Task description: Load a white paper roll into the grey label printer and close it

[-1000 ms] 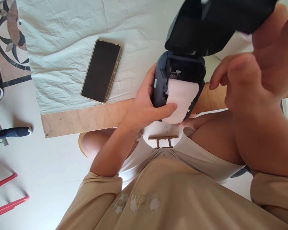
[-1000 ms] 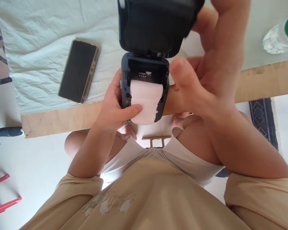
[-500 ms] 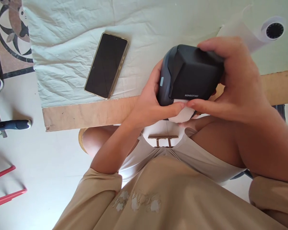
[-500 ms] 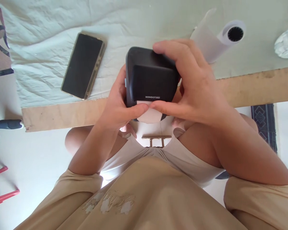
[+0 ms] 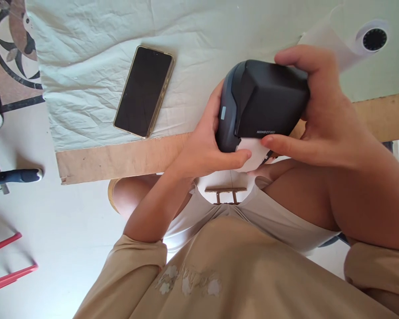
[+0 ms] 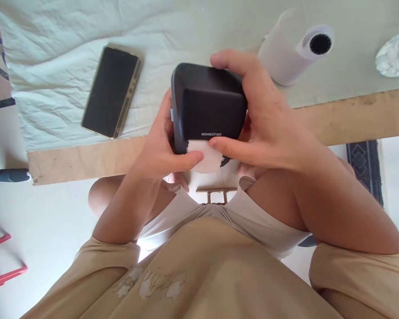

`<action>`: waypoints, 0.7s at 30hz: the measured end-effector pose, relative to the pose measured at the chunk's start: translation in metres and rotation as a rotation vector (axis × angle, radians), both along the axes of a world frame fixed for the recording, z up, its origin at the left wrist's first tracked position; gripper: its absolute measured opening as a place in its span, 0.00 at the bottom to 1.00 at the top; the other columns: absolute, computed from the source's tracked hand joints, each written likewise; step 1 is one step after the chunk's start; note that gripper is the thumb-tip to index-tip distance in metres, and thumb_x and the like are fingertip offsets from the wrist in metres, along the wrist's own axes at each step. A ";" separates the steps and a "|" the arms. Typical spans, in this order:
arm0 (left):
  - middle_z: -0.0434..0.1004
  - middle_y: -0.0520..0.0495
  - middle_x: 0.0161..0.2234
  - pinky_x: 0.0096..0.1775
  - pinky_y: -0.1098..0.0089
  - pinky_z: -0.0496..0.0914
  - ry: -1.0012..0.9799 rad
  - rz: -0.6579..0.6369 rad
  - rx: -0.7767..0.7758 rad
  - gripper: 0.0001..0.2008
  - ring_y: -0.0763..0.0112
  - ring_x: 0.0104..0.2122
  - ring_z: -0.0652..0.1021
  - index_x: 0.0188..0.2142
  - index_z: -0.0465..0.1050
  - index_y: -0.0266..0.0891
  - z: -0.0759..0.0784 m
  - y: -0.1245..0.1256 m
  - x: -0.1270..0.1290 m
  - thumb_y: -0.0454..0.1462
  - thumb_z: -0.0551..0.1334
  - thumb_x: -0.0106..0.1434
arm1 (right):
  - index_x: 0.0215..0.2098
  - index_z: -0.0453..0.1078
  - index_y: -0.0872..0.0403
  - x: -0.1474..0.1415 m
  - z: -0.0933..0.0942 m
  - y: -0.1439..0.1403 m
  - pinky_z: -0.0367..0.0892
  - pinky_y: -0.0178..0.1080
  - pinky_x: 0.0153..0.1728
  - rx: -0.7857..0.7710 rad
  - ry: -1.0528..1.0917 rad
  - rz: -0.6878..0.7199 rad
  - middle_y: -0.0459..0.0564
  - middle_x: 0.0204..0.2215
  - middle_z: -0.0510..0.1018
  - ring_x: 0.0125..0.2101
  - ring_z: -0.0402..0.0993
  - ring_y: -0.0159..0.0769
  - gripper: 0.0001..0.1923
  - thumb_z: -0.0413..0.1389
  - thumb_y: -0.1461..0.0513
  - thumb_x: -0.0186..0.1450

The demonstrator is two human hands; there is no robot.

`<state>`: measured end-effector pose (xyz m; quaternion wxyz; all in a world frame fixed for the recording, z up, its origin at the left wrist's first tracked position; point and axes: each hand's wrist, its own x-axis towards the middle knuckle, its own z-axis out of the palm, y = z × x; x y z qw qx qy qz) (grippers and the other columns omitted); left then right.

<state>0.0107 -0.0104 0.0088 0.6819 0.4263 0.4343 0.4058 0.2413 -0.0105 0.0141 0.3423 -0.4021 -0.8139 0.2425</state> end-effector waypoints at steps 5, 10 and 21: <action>0.84 0.43 0.58 0.57 0.57 0.82 -0.200 0.018 -0.008 0.39 0.43 0.64 0.83 0.61 0.74 0.48 -0.007 -0.001 0.006 0.49 0.82 0.52 | 0.78 0.52 0.32 0.001 -0.008 0.005 0.81 0.32 0.41 -0.328 0.159 0.080 0.47 0.66 0.73 0.49 0.81 0.27 0.34 0.57 0.42 0.79; 0.86 0.44 0.61 0.43 0.58 0.85 -0.271 0.029 -0.117 0.26 0.42 0.63 0.83 0.54 0.77 0.53 -0.001 -0.002 0.008 0.57 0.78 0.62 | 0.75 0.54 0.38 -0.002 -0.025 0.012 0.82 0.35 0.44 -0.421 0.270 0.012 0.51 0.67 0.73 0.53 0.82 0.32 0.45 0.64 0.34 0.71; 0.88 0.45 0.55 0.57 0.60 0.84 -0.436 -0.029 -0.109 0.10 0.54 0.67 0.83 0.54 0.78 0.48 -0.002 0.002 0.004 0.43 0.69 0.75 | 0.74 0.59 0.38 -0.005 -0.028 0.014 0.84 0.36 0.44 -0.359 0.201 -0.036 0.48 0.63 0.76 0.51 0.81 0.32 0.41 0.65 0.36 0.71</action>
